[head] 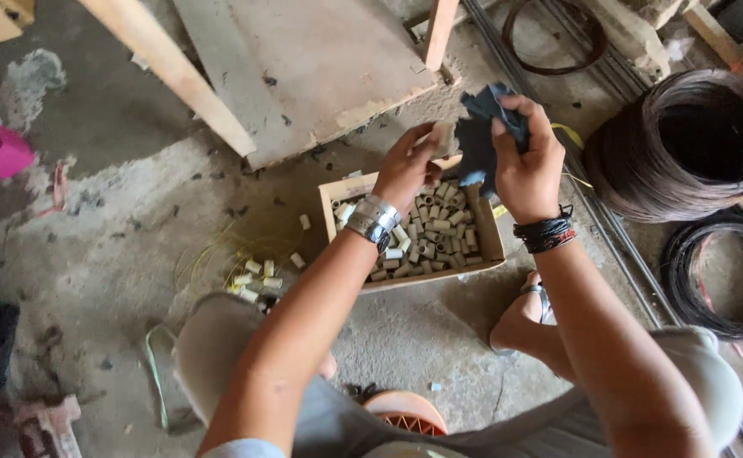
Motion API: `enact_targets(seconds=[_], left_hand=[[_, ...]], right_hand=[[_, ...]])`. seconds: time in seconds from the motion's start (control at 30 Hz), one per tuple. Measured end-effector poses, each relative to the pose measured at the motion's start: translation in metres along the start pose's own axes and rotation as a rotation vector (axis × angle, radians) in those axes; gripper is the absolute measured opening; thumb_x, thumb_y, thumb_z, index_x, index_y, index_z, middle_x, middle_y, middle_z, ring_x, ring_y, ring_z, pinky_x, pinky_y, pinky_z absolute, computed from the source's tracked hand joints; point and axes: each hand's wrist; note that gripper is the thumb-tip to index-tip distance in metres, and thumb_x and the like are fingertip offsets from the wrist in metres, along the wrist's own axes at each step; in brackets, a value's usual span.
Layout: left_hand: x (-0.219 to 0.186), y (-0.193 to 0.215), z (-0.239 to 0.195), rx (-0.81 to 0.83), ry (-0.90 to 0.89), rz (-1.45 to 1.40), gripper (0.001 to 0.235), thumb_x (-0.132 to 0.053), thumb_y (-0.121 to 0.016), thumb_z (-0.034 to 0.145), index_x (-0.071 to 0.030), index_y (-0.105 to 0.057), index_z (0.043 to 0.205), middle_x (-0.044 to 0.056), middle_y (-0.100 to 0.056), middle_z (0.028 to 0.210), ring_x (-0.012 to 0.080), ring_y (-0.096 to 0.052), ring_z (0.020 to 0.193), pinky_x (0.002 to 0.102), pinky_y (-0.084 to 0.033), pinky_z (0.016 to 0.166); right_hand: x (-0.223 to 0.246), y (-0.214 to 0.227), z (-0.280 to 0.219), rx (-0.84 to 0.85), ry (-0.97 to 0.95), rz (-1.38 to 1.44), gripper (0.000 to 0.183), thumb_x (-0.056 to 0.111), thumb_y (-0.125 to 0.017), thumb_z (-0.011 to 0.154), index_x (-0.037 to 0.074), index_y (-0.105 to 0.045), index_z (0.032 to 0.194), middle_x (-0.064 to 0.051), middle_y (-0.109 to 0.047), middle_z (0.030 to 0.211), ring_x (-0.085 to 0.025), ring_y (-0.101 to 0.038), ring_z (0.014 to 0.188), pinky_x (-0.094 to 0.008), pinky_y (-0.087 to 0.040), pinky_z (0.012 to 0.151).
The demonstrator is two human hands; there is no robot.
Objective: Cleaning small PVC pipe segments by wiping them with a cloth.
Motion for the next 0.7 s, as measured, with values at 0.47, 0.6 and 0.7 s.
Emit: enact_targets(seconds=[0.47, 0.6, 0.7], left_hand=[[-0.024, 0.021, -0.081, 0.19, -0.1, -0.045, 0.048, -0.029, -0.059, 0.102, 0.0, -0.051, 0.139, 0.022, -0.066, 0.094, 0.0267, -0.07, 0.077, 0.043, -0.064, 0.072], [-0.054, 0.012, -0.099, 0.227, -0.163, 0.031, 0.043, -0.036, -0.071, 0.095, 0.0, -0.062, 0.116, 0.018, -0.069, 0.08, 0.0223, -0.071, 0.073, 0.038, -0.062, 0.07], [-0.041, 0.009, -0.095, 0.205, -0.184, 0.021, 0.035, -0.025, -0.077, 0.091, 0.001, -0.065, 0.111, 0.014, -0.067, 0.077, 0.0185, -0.072, 0.071, 0.036, -0.064, 0.068]], right_hand=[[0.083, -0.007, -0.043, 0.25, 0.345, -0.003, 0.032, -0.001, -0.056, 0.104, 0.001, -0.066, 0.134, -0.021, -0.07, 0.109, -0.045, -0.068, 0.101, -0.05, -0.055, 0.086], [0.094, 0.002, -0.041, 0.252, 0.301, 0.115, 0.029, -0.003, -0.046, 0.107, -0.006, -0.063, 0.131, -0.027, -0.068, 0.115, -0.052, -0.066, 0.1, -0.053, -0.053, 0.087], [0.092, 0.006, -0.037, 0.238, 0.323, 0.102, 0.027, -0.006, -0.048, 0.106, -0.008, -0.064, 0.128, -0.028, -0.068, 0.113, -0.05, -0.066, 0.096, -0.053, -0.053, 0.084]])
Point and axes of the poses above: each hand's wrist, its own z-axis towards the middle knuckle, its own y-axis out of the back of the hand, x = y × z
